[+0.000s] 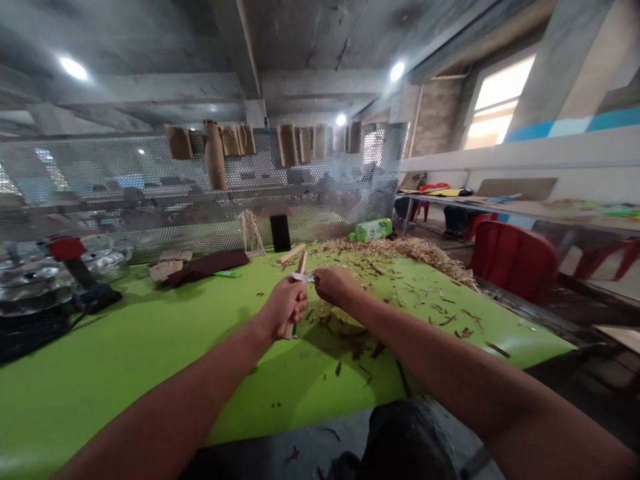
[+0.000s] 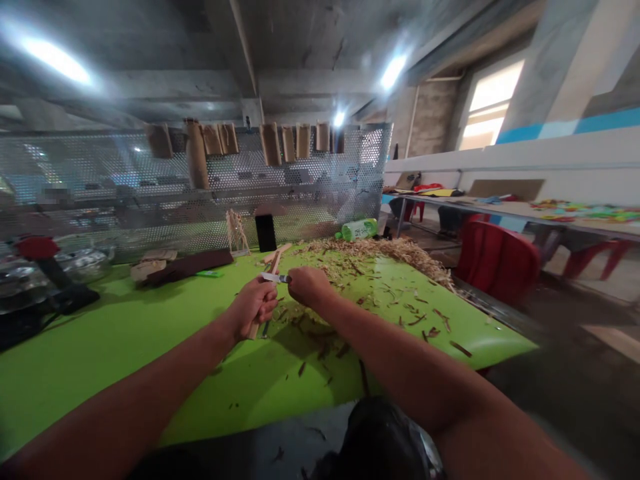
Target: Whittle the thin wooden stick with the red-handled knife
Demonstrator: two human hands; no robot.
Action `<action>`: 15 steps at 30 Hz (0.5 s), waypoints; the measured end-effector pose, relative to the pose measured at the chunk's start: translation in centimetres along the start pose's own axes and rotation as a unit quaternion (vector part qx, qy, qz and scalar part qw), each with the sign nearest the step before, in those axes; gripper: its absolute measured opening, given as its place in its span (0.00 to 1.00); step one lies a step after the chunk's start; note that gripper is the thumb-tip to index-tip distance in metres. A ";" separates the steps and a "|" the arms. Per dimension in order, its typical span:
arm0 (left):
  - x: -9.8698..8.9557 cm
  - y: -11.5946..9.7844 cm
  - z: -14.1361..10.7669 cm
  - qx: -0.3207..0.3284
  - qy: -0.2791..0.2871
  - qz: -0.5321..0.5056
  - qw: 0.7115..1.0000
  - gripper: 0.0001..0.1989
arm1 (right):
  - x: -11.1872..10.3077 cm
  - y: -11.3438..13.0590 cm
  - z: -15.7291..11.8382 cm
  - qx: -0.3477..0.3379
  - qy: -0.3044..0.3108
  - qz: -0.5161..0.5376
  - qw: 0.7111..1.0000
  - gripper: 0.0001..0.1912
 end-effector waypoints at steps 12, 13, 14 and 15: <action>2.8 0.7 -2.6 0.006 0.067 0.072 0.995 0.25 | -1.2 -12.9 1.1 0.249 -0.018 0.076 0.965 0.21; 1.8 0.5 -1.9 0.009 0.042 0.062 0.997 0.22 | -1.1 -11.6 1.1 0.225 -0.027 0.081 0.971 0.21; 1.0 0.4 -1.3 0.010 0.022 0.054 0.998 0.20 | -0.9 -9.9 1.2 0.195 -0.031 0.083 0.977 0.20; 0.2 0.3 -0.8 0.011 0.005 0.049 0.999 0.16 | -0.8 -8.1 1.2 0.160 -0.034 0.080 0.983 0.20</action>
Point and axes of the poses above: each hand's wrist, its own z-axis towards the middle knuckle, its own x-axis out of the palm, y = z × x, the point moved 6 cm from there along z, towards the middle knuckle, and after that the axes turned 2 degrees about -x, right-handed, at the moved point
